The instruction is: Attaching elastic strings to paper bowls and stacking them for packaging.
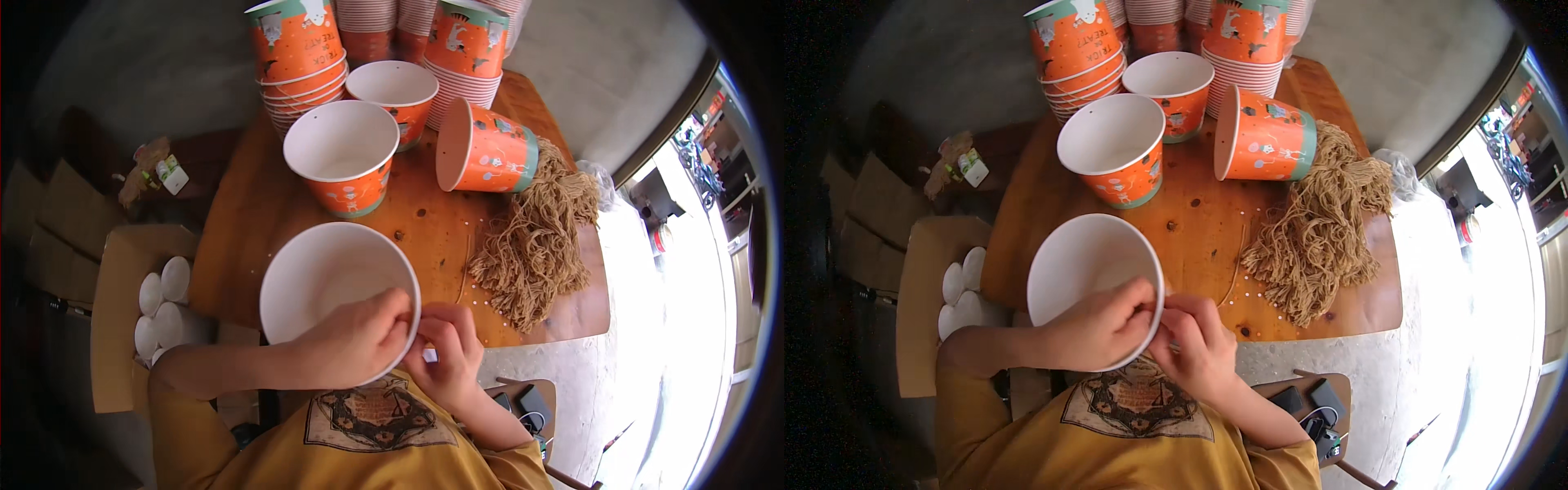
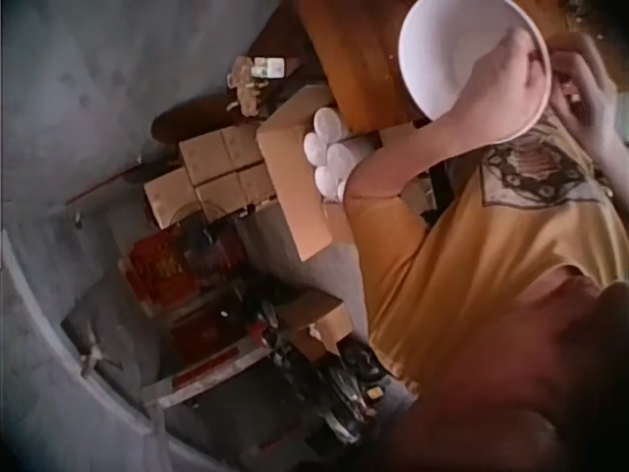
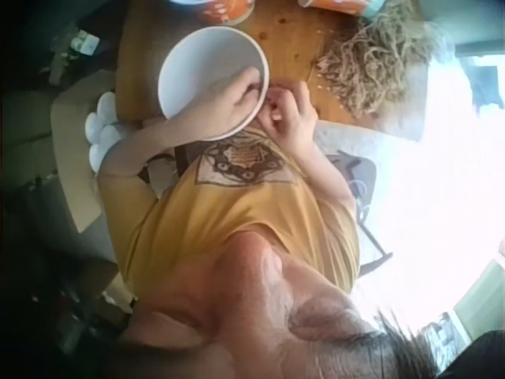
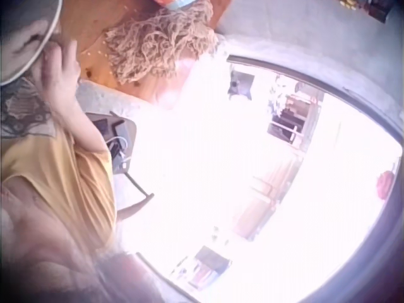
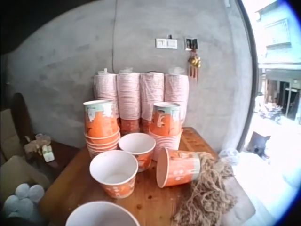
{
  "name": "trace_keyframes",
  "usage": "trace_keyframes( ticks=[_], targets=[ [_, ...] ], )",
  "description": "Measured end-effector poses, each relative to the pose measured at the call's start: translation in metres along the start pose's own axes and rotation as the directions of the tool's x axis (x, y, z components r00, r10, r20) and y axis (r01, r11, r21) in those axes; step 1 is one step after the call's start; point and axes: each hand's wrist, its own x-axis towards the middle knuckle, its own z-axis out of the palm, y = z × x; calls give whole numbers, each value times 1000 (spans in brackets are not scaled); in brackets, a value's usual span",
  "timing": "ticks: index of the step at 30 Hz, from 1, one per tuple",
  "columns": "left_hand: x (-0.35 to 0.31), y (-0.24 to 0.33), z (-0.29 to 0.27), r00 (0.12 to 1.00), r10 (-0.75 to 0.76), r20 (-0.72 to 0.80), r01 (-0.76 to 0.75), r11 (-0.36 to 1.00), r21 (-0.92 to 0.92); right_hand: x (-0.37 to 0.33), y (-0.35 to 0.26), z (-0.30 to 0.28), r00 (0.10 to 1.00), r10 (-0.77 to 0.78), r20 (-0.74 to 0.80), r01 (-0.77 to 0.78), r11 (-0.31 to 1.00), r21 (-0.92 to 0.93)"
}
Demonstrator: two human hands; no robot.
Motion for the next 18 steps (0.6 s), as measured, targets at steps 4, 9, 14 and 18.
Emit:
trace_keyframes(
  ticks=[4, 9, 14, 18],
  targets=[
    [37, 0, 26, 963, 242, 116, -250, 966, 60, -18, 14, -25, 995, 61, -76, -71, 989, -129],
    [71, 6, 21, 908, 336, 250, -408, 844, 348, -12, 24, -38, 955, 296, 5, -295, 954, -60],
    [77, 0, -11, 902, 379, 204, -422, 681, 599, 2, 33, -53, 825, 558, 94, -565, 802, 195],
    [75, -3, -25, 924, 381, 40, -337, 758, 558, 23, 44, -53, 904, 426, 42, -418, 855, 306]
  ],
)
